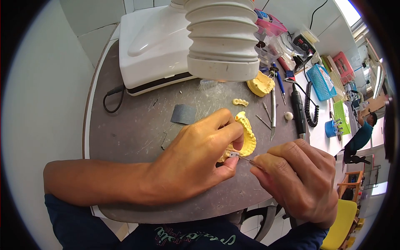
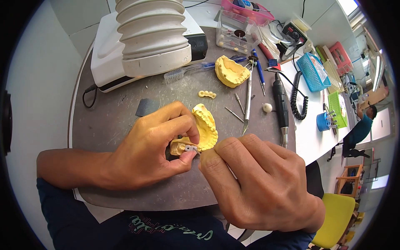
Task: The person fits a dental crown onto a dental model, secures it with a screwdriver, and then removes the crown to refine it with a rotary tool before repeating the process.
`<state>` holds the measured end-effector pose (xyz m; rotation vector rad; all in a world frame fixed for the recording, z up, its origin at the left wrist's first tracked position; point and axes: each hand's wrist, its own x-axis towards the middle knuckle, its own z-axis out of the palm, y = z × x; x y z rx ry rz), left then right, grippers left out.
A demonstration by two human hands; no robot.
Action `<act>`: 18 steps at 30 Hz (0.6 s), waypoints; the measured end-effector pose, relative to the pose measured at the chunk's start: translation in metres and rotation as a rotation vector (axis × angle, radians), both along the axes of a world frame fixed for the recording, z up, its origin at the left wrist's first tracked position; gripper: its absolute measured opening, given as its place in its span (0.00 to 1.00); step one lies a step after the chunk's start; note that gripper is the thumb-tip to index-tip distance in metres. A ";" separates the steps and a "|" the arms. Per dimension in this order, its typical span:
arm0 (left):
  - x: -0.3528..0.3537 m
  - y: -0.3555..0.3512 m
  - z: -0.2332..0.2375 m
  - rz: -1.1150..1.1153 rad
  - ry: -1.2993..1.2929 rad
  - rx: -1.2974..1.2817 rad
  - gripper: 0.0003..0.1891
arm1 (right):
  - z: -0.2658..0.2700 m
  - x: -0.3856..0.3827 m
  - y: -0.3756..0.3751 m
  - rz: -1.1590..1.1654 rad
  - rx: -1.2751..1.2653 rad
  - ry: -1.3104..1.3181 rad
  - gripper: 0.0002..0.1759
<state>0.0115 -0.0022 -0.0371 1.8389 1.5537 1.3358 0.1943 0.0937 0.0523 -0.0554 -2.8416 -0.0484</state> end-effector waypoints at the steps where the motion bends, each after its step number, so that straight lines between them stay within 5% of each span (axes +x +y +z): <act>1: 0.000 0.000 0.000 0.003 -0.007 -0.004 0.12 | 0.000 -0.001 -0.001 -0.023 0.016 -0.017 0.14; 18: 0.000 0.000 -0.001 -0.010 -0.042 -0.036 0.11 | 0.001 -0.005 0.004 0.056 0.037 -0.071 0.12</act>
